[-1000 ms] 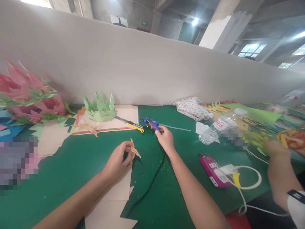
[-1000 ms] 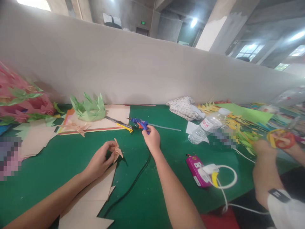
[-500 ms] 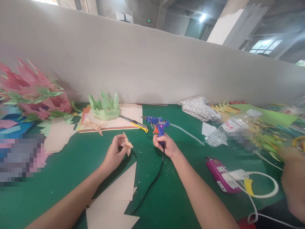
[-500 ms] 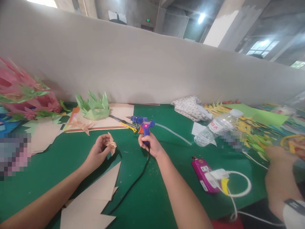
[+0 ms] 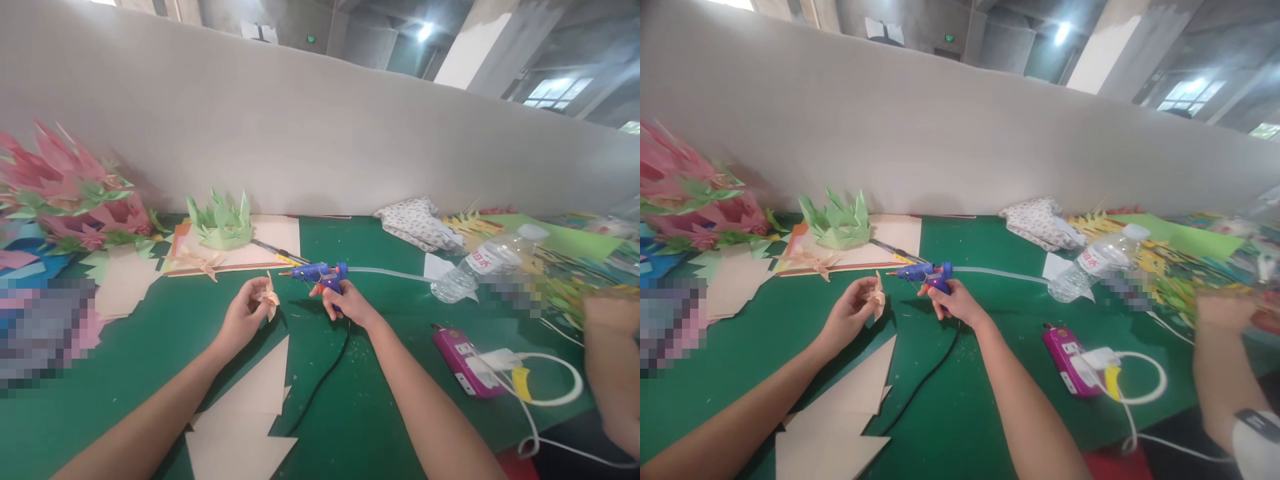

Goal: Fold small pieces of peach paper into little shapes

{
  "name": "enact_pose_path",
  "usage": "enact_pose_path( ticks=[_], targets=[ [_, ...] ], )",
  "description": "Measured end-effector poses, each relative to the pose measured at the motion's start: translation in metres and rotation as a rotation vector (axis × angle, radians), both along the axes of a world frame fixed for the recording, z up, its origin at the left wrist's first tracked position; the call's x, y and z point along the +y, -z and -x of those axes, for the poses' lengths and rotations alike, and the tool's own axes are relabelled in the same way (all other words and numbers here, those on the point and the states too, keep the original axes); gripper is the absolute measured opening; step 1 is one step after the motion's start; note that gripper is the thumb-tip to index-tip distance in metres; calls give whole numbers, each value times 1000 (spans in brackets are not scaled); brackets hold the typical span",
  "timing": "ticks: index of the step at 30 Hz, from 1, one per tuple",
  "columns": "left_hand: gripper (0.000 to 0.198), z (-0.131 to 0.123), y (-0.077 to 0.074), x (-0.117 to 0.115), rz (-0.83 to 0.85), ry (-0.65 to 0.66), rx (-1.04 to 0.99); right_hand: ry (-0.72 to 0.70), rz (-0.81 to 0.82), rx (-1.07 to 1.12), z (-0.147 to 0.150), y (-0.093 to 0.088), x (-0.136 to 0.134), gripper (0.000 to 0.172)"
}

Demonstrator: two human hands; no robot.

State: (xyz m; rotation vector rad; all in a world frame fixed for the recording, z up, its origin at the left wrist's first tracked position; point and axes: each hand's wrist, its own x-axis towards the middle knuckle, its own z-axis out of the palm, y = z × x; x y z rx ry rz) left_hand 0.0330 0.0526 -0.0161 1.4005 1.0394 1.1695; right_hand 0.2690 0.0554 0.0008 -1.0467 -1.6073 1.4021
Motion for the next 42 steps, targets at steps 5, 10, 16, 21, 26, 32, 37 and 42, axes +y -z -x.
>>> enact_pose_path(
  ticks=[5, 10, 16, 21, 26, 32, 37, 42],
  targets=[
    [31, 0, 2, 0, -6, 32, -36, -57, 8, -103, 0, 1, -1, 35],
    [39, 0, 6, 2, 11, 28, -56, -93, 11, -147, 2, 1, -1, 35],
    [38, 0, 0, -1, 19, 21, -23, -74, 22, -206, 1, 4, 0, 34],
    [37, -1, 0, -2, 23, 47, -46, -71, 36, -238, 1, 5, 0, 35],
    [36, -1, 2, -1, 22, 52, -47, -63, 36, -244, 1, 7, 1, 36],
    [36, 0, 3, 0, 26, 64, -35, -51, 11, -247, 0, 10, 2, 36],
    [35, 1, 3, 0, 32, 81, -16, -33, 12, -233, 0, 11, 2, 35],
    [35, 1, 4, 0, 23, 85, -16, -22, 22, -216, 0, 13, 2, 34]
  ],
)
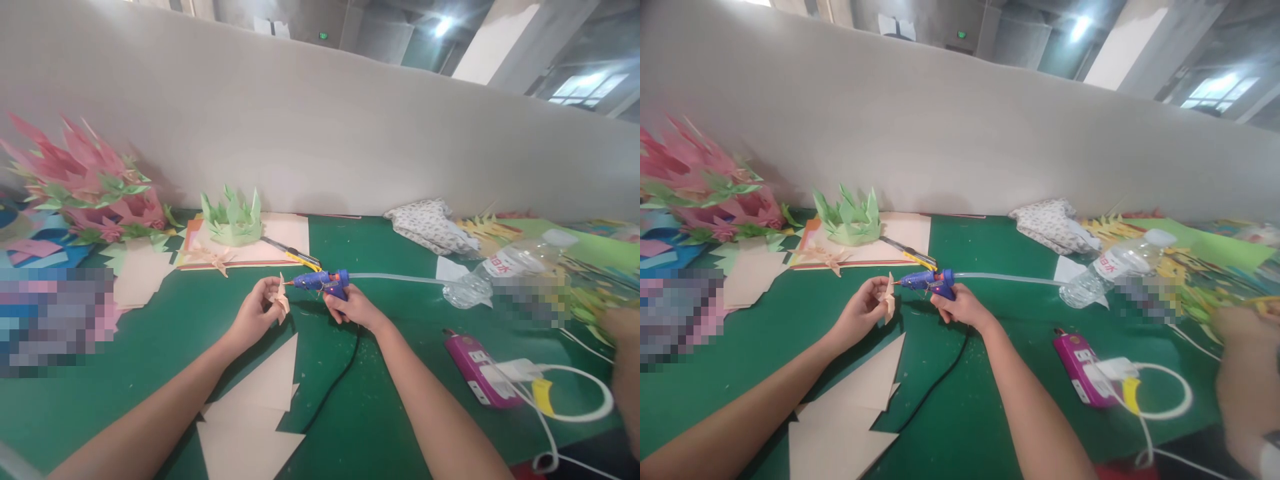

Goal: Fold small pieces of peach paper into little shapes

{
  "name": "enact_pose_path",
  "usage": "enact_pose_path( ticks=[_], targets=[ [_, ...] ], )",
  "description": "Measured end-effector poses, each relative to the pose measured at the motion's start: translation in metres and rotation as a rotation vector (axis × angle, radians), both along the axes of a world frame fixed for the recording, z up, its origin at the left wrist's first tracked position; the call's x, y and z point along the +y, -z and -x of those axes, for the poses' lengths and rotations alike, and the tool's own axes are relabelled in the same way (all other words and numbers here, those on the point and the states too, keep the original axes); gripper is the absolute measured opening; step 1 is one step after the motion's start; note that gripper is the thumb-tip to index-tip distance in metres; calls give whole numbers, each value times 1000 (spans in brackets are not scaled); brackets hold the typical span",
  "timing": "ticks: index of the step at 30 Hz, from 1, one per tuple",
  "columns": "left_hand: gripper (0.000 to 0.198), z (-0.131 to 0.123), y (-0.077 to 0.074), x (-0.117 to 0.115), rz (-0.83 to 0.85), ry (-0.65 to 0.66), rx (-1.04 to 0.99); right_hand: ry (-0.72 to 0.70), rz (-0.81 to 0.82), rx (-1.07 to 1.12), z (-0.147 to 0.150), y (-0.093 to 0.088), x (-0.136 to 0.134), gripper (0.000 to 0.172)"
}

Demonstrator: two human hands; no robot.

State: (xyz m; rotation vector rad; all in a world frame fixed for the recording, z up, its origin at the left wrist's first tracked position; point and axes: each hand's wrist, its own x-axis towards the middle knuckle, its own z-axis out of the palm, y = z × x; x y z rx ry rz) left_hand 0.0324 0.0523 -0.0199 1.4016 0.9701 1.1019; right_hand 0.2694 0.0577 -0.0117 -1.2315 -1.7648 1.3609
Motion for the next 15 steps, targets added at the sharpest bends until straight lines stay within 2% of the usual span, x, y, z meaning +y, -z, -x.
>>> enact_pose_path(
  ticks=[8, 15],
  targets=[
    [34, 0, -2, -2, -16, -5, 14, 1, 5, 56, 2, -7, -2, 36],
    [33, 1, -4, -4, -43, 2, 29, 155, -20, 151, 2, -4, 1, 35]
  ],
)
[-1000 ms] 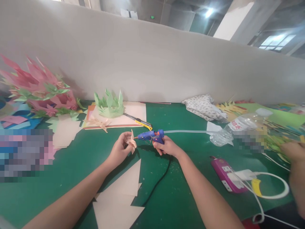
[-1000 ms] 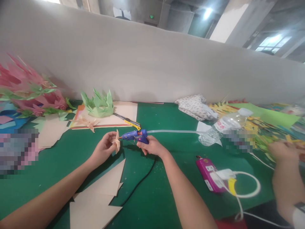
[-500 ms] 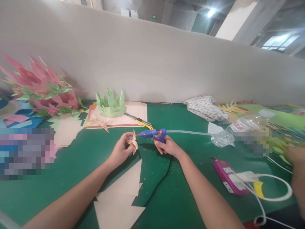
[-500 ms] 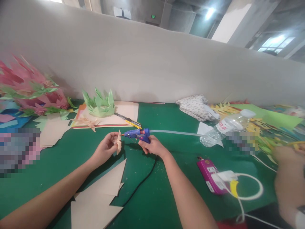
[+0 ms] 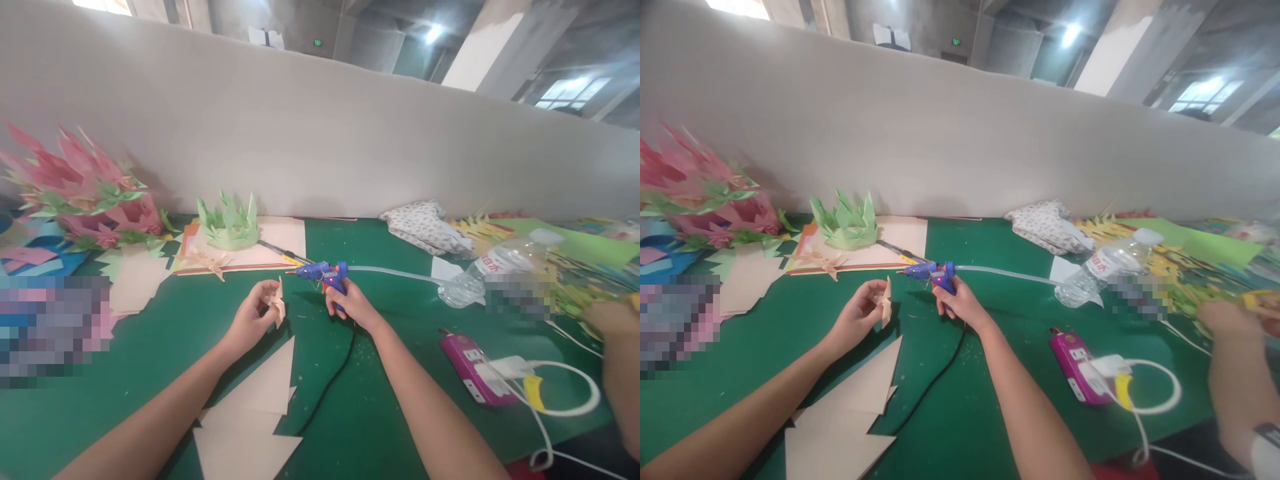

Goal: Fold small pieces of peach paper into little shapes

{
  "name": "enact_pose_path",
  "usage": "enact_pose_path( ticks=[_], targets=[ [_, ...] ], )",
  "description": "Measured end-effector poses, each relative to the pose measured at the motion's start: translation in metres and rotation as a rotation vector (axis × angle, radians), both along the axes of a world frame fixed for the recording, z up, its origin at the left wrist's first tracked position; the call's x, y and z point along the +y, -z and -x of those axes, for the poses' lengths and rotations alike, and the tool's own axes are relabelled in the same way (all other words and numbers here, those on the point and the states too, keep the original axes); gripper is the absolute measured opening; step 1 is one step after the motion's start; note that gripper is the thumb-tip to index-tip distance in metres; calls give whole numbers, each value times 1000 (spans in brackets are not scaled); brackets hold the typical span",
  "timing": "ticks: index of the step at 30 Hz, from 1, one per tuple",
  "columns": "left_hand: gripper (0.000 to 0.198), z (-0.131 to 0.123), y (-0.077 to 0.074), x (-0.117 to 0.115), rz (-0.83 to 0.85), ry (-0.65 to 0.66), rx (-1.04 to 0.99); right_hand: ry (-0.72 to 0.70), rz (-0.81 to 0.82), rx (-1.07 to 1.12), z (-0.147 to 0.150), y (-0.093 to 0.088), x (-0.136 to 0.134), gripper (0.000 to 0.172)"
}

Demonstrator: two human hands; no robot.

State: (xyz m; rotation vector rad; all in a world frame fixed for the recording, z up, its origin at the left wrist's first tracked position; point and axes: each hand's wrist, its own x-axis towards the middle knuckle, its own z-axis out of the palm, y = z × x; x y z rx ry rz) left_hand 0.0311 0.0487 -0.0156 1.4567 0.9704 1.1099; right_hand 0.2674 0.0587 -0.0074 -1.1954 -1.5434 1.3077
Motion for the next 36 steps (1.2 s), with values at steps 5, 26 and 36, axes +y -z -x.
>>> enact_pose_path(
  ticks=[5, 26, 36],
  targets=[
    [31, 1, -3, -3, -7, -58, -18, 290, -120, -50, -3, 5, 9, 37],
    [31, 6, -7, -31, 2, -51, 81, 831, -401, -646, -23, 0, 13, 39],
    [32, 5, -2, -28, -10, -146, 90, -191, -179, -219, 61, -14, -37, 44]
  ],
)
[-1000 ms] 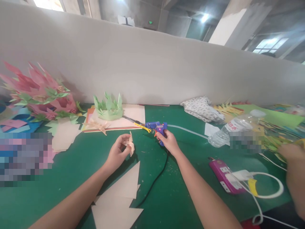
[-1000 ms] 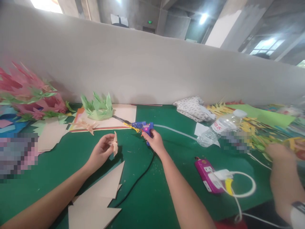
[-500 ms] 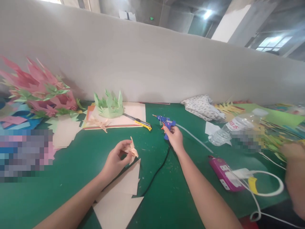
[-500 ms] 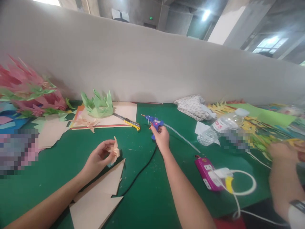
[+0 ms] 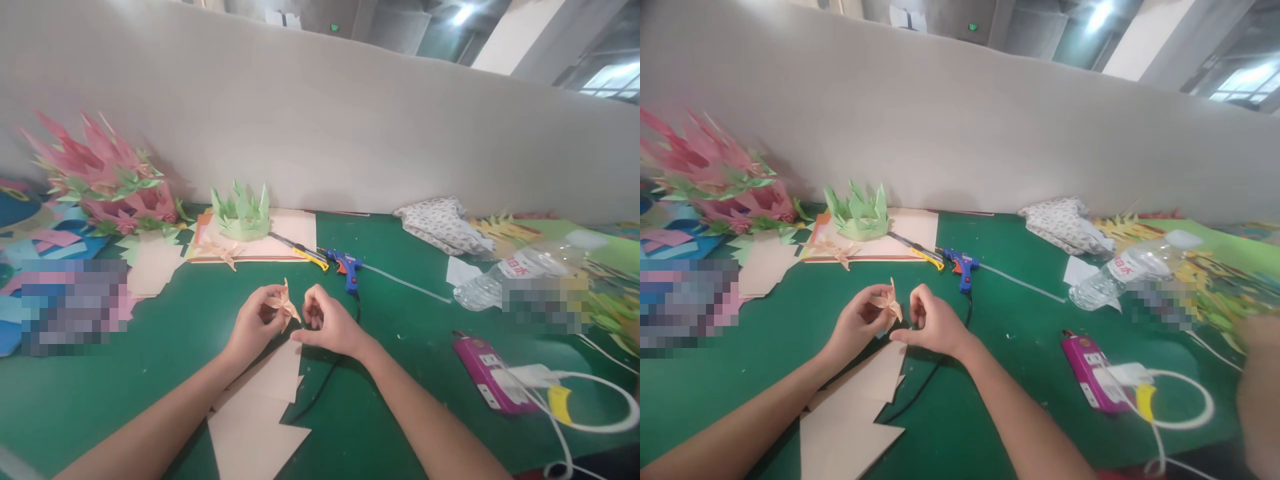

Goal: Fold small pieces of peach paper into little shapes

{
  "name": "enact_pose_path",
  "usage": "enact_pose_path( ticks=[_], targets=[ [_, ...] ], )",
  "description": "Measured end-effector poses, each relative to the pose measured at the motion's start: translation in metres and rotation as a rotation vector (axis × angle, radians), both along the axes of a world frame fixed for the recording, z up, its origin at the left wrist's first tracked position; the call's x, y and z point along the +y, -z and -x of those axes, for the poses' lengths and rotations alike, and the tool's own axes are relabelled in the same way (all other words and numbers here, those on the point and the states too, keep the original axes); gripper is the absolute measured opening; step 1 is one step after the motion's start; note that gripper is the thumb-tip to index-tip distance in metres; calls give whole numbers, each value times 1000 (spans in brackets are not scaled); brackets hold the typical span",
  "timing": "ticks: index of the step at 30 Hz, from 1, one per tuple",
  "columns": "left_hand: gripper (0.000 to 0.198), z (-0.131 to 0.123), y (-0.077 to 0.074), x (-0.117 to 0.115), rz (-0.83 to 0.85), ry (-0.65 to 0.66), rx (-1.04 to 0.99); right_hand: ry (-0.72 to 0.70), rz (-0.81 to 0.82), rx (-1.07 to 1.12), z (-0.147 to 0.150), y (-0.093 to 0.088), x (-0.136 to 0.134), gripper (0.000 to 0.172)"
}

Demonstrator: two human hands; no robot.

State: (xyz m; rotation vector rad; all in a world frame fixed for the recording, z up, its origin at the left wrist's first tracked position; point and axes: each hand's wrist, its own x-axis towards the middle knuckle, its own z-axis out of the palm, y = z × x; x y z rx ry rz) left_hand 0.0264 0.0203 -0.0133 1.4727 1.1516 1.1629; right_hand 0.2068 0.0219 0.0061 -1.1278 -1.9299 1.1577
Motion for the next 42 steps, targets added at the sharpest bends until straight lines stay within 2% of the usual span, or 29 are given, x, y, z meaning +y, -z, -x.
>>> enact_pose_path(
  ticks=[2, 6, 13, 19, 22, 29, 36, 42],
  targets=[
    [29, 0, 0, 0, -53, 3, 56, 29, -4, 23, 7, 1, -4, 32],
    [25, 0, -1, -1, -143, 35, 119, 103, -130, 31, 10, 2, -3, 10],
    [26, -1, -7, -2, -245, 82, 220, 266, -258, -10, 11, 5, -2, 10],
    [26, -1, -7, -2, -242, 104, 223, 310, -306, -18, 11, 8, 0, 6],
    [24, -1, -5, -1, -194, 120, 206, 278, -356, -18, 9, 7, 1, 4],
    [23, 4, -3, -2, -70, 186, 122, 114, -623, -210, 3, 3, 3, 11],
    [30, 4, -4, -2, 75, 248, 30, 66, -697, -298, 1, 1, 3, 16],
    [29, 4, -7, -2, 83, 287, 18, 63, -702, -350, 1, -1, 2, 13]
  ],
)
